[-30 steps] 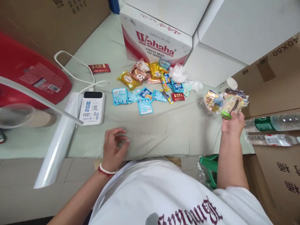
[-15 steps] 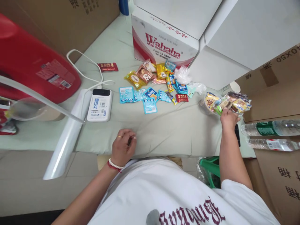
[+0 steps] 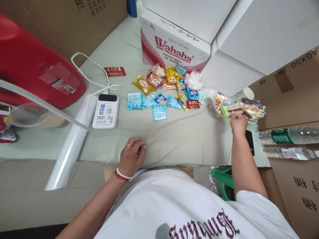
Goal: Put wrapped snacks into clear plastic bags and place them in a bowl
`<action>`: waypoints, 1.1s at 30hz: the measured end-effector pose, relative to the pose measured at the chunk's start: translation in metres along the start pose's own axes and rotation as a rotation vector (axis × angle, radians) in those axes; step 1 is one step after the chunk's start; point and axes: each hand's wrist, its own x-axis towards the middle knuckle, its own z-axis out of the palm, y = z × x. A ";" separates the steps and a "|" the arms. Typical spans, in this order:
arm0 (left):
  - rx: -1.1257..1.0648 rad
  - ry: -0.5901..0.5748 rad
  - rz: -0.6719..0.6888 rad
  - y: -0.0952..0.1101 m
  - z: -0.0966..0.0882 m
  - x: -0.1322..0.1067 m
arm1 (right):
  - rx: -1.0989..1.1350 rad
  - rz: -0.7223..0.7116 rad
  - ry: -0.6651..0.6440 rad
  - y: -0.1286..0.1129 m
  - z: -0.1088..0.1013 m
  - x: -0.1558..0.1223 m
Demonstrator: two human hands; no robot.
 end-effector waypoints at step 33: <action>0.004 -0.017 0.037 0.003 -0.001 -0.003 | -0.043 -0.369 -0.163 0.036 -0.014 0.077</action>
